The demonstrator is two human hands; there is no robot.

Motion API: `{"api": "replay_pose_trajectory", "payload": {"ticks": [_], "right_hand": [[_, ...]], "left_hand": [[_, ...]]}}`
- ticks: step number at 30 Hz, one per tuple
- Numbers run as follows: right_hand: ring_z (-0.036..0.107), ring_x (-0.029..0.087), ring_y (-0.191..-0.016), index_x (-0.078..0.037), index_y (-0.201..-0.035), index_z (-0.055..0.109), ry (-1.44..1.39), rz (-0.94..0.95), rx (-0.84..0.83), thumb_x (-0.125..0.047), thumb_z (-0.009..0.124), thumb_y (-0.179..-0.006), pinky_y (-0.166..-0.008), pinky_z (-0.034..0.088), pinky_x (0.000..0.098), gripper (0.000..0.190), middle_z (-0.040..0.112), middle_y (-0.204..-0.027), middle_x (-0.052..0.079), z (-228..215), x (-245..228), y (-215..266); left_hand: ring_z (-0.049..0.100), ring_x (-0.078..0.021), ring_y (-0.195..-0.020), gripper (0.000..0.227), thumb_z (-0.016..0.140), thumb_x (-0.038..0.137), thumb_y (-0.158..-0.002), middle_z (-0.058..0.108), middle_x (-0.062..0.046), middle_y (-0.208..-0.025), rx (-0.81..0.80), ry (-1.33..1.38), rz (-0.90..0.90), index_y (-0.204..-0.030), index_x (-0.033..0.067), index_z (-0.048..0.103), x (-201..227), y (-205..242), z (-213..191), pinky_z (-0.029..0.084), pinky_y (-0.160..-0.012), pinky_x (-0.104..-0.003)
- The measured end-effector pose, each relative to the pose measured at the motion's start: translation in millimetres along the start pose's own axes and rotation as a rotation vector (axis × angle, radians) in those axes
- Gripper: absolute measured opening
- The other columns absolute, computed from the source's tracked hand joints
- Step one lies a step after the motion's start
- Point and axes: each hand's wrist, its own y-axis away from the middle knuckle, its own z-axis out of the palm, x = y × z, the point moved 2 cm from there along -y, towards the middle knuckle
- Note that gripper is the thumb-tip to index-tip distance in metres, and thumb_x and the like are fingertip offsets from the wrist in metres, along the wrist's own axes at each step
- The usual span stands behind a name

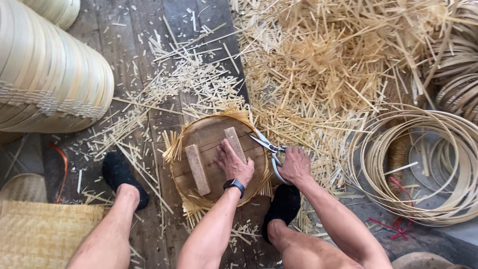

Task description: The person assembles a circular bamboo frame onto a woven mat, uses a wooden mold to press the components together, and trims the excess mat edges using shears.

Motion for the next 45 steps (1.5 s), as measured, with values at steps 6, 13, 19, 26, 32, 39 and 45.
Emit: {"api": "replay_pose_trajectory", "payload": {"ticks": [6, 13, 19, 26, 32, 39, 45], "right_hand": [[0.071, 0.028, -0.086, -0.002, -0.116, 0.065, 0.006, 0.090, -0.108, -0.051, 0.058, -0.096, -0.072, 0.058, 0.0452, 0.053, 0.069, -0.107, 0.019, 7.4, 2.1, 5.2], [0.064, 0.027, -0.073, 0.000, -0.095, 0.068, 0.210, -0.078, 0.300, -0.063, 0.069, -0.076, -0.061, 0.053, 0.0432, 0.066, 0.067, -0.087, 0.017, 0.9, -13.3, -36.2], [0.066, 0.022, -0.068, -0.002, -0.106, 0.068, 0.046, -0.084, -0.006, -0.047, 0.051, -0.102, -0.058, 0.055, 0.0385, 0.048, 0.070, -0.085, 0.013, 31.6, 18.1, -46.3], [0.062, 0.023, -0.066, 0.000, -0.097, 0.068, 0.178, -0.141, 0.199, -0.053, 0.060, -0.088, -0.054, 0.055, 0.0365, 0.055, 0.066, -0.081, 0.017, 31.2, 12.7, -30.1], [0.064, 0.021, -0.071, -0.001, -0.105, 0.068, 0.114, -0.124, 0.162, -0.035, 0.064, -0.087, -0.058, 0.052, 0.0339, 0.039, 0.067, -0.090, 0.014, 24.2, 2.0, -50.9], [0.064, 0.022, -0.072, -0.002, -0.100, 0.067, 0.154, -0.120, 0.134, -0.047, 0.065, -0.090, -0.058, 0.053, 0.0348, 0.046, 0.067, -0.089, 0.015, 19.6, 24.4, -26.3], [0.062, 0.020, -0.069, -0.001, -0.105, 0.066, 0.175, -0.159, 0.186, -0.042, 0.059, -0.087, -0.058, 0.054, 0.0338, 0.046, 0.066, -0.085, 0.013, 28.2, -6.5, -58.3]], "left_hand": [[0.007, -0.0445, -0.156, 0.119, 0.075, 0.027, -0.075, 0.013, -0.027, -0.166, -0.039, 0.023, -0.004, -0.159, 0.0009, -0.005, 3.5, -0.8, -5.8, -0.003, -0.122, -0.064], [0.006, -0.0448, -0.155, 0.119, 0.074, 0.026, -0.075, 0.012, -0.027, -0.167, -0.047, -0.003, 0.016, -0.158, 0.0010, -0.007, 3.7, -2.5, -7.9, -0.003, -0.121, -0.064], [0.006, -0.0407, -0.156, 0.123, 0.075, 0.020, -0.069, 0.011, -0.024, -0.169, -0.164, -0.024, 0.034, -0.160, 0.0059, -0.007, -5.3, 7.0, -20.5, -0.006, -0.125, -0.058], [0.005, -0.0394, -0.157, 0.120, 0.074, 0.018, -0.070, 0.014, -0.022, -0.168, -0.225, -0.020, 0.199, -0.160, 0.0071, -0.005, -10.5, 25.4, -27.5, -0.007, -0.125, -0.057], [0.006, -0.0393, -0.157, 0.118, 0.074, 0.016, -0.068, 0.017, -0.023, -0.167, -0.272, -0.011, 0.241, -0.159, 0.0058, 0.000, -15.6, 19.1, -39.4, -0.006, -0.126, -0.057], [0.007, -0.0365, -0.158, 0.116, 0.074, 0.017, -0.068, 0.018, -0.019, -0.168, -0.422, -0.045, 0.329, -0.159, 0.0075, 0.004, -27.4, 27.9, -48.0, -0.005, -0.125, -0.057], [0.008, -0.0351, -0.158, 0.115, 0.074, 0.015, -0.068, 0.018, -0.018, -0.168, -0.440, -0.068, 0.333, -0.159, 0.0073, 0.005, -28.5, 25.4, -51.4, -0.004, -0.127, -0.054]]}}
